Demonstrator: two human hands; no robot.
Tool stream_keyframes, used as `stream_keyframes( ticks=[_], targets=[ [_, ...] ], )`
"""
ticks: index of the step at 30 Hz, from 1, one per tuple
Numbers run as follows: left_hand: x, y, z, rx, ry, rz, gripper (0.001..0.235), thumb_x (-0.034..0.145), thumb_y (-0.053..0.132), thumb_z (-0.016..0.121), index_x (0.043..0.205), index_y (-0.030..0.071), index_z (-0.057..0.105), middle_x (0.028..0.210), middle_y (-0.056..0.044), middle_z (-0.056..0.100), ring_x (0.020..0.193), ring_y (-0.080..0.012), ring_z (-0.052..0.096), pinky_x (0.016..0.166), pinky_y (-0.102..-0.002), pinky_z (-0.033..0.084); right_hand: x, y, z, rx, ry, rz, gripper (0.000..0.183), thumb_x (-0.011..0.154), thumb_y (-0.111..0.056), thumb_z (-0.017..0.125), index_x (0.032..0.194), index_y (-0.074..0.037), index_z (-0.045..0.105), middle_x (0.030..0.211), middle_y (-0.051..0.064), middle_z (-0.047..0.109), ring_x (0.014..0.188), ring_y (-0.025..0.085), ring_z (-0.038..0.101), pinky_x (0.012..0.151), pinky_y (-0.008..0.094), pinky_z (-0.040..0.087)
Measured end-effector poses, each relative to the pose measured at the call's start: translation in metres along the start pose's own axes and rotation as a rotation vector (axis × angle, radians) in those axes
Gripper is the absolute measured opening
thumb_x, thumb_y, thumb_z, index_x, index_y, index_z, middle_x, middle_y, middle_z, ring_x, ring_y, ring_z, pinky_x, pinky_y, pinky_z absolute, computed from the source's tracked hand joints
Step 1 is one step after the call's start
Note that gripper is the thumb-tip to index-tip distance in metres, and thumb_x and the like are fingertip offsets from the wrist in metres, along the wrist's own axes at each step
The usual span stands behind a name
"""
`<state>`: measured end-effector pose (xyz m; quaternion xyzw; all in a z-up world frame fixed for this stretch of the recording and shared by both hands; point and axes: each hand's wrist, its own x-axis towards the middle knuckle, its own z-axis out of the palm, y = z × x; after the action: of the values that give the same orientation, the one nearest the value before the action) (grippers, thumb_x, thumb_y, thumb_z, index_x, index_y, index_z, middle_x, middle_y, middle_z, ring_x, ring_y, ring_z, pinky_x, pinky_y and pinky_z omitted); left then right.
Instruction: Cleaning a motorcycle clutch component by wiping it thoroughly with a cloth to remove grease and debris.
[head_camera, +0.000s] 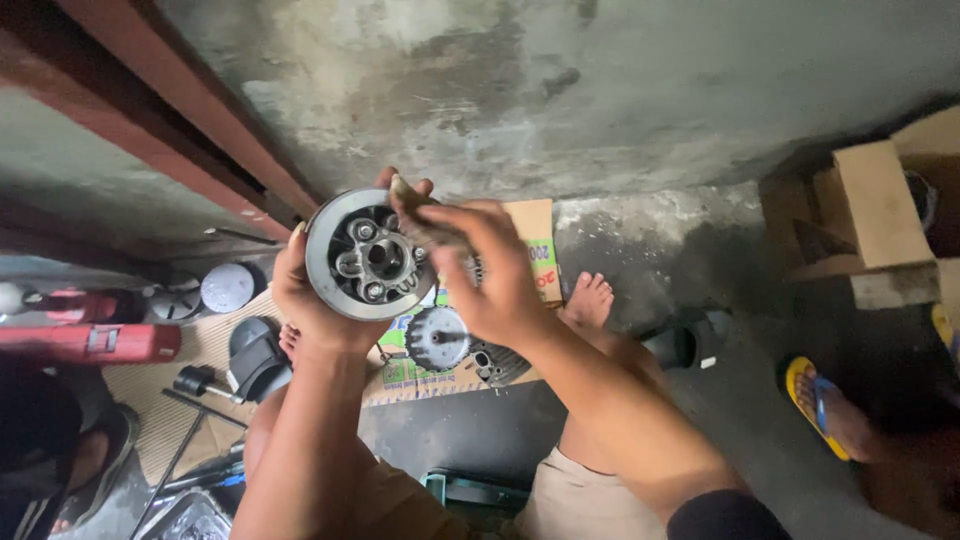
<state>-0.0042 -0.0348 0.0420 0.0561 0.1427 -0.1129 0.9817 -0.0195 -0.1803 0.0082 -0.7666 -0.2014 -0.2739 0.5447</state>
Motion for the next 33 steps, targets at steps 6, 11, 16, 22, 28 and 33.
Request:
stream_keyframes(
  ticks=[6, 11, 16, 22, 28, 33],
  targets=[
    [0.005, -0.002, 0.008, 0.192, 0.159, 0.073, 0.056, 0.066, 0.028, 0.072, 0.111, -0.004, 0.07, 0.114, -0.028, 0.071, 0.107, -0.0481, 0.067, 0.108, -0.067, 0.044, -0.014, 0.007, -0.012, 0.185, -0.133, 0.086, 0.052, 0.1, -0.017, 0.067, 0.149, -0.007, 0.054, 0.143, 0.009, 0.058, 0.138, 0.028, 0.055, 0.118, 0.041, 0.043],
    [0.005, -0.011, -0.002, 0.254, 0.229, 0.014, 0.044, 0.074, 0.024, 0.065, 0.109, -0.002, 0.071, 0.115, -0.026, 0.072, 0.108, -0.046, 0.07, 0.109, -0.059, 0.049, -0.024, 0.007, -0.013, 0.19, -0.125, 0.089, 0.055, 0.102, -0.03, 0.063, 0.151, -0.01, 0.051, 0.141, 0.007, 0.053, 0.141, 0.024, 0.044, 0.125, 0.042, 0.027],
    [0.019, -0.009, -0.027, 0.258, 0.2, 0.039, 0.042, 0.075, 0.022, 0.066, 0.107, -0.004, 0.07, 0.112, -0.025, 0.072, 0.105, -0.0454, 0.069, 0.107, -0.058, 0.05, -0.025, 0.011, -0.019, 0.086, -0.117, 0.044, 0.044, 0.105, -0.028, 0.06, 0.145, -0.011, 0.056, 0.139, 0.005, 0.06, 0.133, 0.023, 0.053, 0.121, 0.039, 0.033],
    [0.007, -0.022, -0.002, 0.232, 0.126, 0.051, 0.054, 0.079, 0.034, 0.068, 0.119, -0.003, 0.064, 0.126, -0.024, 0.067, 0.116, -0.0424, 0.065, 0.112, -0.057, 0.046, -0.016, 0.007, -0.033, 0.08, -0.107, 0.014, 0.037, 0.108, -0.024, 0.053, 0.141, -0.008, 0.058, 0.135, 0.01, 0.064, 0.124, 0.029, 0.06, 0.111, 0.043, 0.046],
    [0.017, -0.012, -0.025, 0.19, -0.134, -0.101, 0.088, 0.08, 0.044, 0.063, 0.143, -0.014, 0.046, 0.138, -0.039, 0.053, 0.126, -0.0519, 0.054, 0.114, -0.06, 0.04, -0.016, 0.011, -0.034, 0.335, -0.059, 0.105, 0.044, 0.113, -0.036, 0.041, 0.131, -0.007, 0.067, 0.115, 0.014, 0.072, 0.102, 0.027, 0.068, 0.1, 0.041, 0.053],
    [0.017, -0.014, -0.027, 0.283, -0.251, -0.117, 0.084, 0.084, 0.04, 0.058, 0.146, -0.015, 0.042, 0.149, -0.039, 0.045, 0.141, -0.0527, 0.043, 0.12, -0.063, 0.029, -0.029, 0.033, -0.018, 0.26, 0.148, 0.249, 0.033, 0.096, 0.005, 0.064, 0.128, -0.002, 0.065, 0.1, 0.012, 0.073, 0.08, 0.019, 0.073, 0.068, 0.033, 0.061]
  ],
)
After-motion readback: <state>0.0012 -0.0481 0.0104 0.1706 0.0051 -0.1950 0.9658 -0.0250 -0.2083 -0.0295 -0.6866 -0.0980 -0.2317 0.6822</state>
